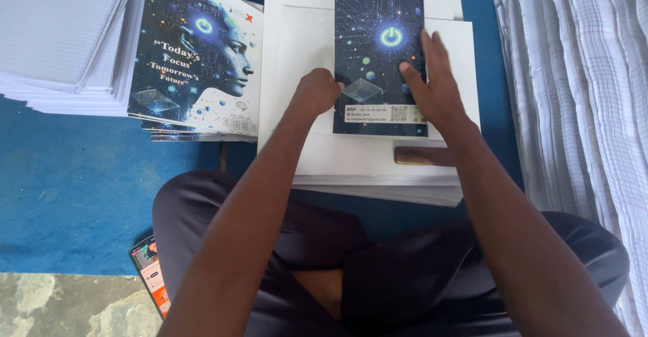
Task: The person sits on the floor and repeatedly wraps a book with a white cover sheet. They place the book on the sheet, fold the sheet over the book, and use a wooden block to press and smooth the fold. The wrapped book is then placed on a stack to the left, and the process is repeated with new sheets and books.
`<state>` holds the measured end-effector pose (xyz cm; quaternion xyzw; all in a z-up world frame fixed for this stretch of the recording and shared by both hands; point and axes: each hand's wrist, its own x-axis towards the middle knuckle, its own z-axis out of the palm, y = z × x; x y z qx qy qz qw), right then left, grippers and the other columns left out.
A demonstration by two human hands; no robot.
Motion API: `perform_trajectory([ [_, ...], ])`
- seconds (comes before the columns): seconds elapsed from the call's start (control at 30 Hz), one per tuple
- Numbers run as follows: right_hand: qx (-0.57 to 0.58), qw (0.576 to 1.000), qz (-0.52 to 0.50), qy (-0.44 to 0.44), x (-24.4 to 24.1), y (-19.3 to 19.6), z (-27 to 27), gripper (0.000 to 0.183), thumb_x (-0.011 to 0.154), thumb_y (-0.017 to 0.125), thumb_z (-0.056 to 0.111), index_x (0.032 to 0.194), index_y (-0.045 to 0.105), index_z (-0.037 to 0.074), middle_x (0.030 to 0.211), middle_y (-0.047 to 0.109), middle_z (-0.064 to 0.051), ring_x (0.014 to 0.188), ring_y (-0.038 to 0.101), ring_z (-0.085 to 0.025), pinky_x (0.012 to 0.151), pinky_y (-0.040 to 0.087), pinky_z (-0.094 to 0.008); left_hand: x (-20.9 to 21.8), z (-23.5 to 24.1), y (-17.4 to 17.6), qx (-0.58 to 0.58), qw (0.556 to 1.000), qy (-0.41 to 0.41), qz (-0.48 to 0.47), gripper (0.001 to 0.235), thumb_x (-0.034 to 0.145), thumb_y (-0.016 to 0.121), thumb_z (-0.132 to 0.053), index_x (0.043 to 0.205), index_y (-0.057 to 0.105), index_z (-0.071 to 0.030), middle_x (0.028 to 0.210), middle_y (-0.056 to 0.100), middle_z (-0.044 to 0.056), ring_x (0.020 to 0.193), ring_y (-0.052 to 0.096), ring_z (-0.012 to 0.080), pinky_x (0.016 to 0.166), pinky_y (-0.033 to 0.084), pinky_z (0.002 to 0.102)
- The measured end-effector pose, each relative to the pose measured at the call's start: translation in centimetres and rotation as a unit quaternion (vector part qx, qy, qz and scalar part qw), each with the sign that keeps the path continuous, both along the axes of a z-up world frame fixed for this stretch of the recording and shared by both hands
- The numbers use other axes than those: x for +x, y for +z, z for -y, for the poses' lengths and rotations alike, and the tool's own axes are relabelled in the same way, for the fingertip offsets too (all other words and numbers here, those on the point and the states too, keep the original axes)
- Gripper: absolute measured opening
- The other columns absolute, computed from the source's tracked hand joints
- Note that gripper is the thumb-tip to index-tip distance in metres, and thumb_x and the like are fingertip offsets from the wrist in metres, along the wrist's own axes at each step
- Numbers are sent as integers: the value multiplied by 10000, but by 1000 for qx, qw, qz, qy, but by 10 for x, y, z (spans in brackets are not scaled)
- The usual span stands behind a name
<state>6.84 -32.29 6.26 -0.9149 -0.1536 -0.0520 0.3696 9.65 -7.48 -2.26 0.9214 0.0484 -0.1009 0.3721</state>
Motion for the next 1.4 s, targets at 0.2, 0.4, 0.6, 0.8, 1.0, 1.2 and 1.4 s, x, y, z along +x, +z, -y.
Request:
perform_trajectory([
  [0.2,80,995,-55,-24,-1,-25,-2,709,1066,514,355,1626,232,23,1701,180,-281,1601,165,-391,1283,204,-457,-31,11,9,34,985,72,156,454,748,825,-267,1119,686,-44,1079,605,309,978,624,517,739,541,536],
  [0.4,15,997,-57,-49,3,-31,-7,718,1073,516,380,1631,228,31,1685,159,-297,1588,158,-413,1263,245,-452,-42,13,17,1,982,124,141,485,779,843,-209,1060,541,44,993,635,287,904,682,461,795,560,518],
  [0.6,-24,996,-63,-56,7,-31,-13,730,1055,529,367,1623,228,21,1676,136,-312,1563,201,-448,1226,309,-453,-33,2,28,-43,984,149,84,437,730,878,-203,950,558,-4,833,728,208,811,765,363,792,598,428],
  [0.8,-61,990,-87,-88,9,-35,-21,738,1034,539,370,1623,237,43,1674,132,-300,1506,302,-463,1198,351,-464,-35,3,31,-36,980,167,103,409,709,888,-127,919,558,-10,850,718,221,842,752,375,788,603,437],
  [1.0,-83,992,-53,-76,12,-46,-21,733,1059,544,382,1629,244,32,1671,134,-317,1503,299,-504,1203,349,-493,-36,1,30,-29,978,174,110,403,678,898,-90,886,562,-13,855,717,222,877,736,408,796,592,461],
  [1.2,-122,986,-71,-88,13,-47,-25,732,1062,537,406,1634,238,62,1678,123,-298,1502,277,-507,1197,334,-530,-35,-1,25,-32,976,175,128,327,695,829,-15,869,552,-8,833,712,224,849,739,419,779,593,469],
  [1.4,-130,981,-102,-98,12,-41,-30,736,1045,523,413,1633,227,83,1684,96,-289,1496,269,-507,1181,344,-537,-30,-2,20,-23,973,183,135,277,704,791,9,849,556,-9,818,709,230,823,741,419,759,598,467],
])
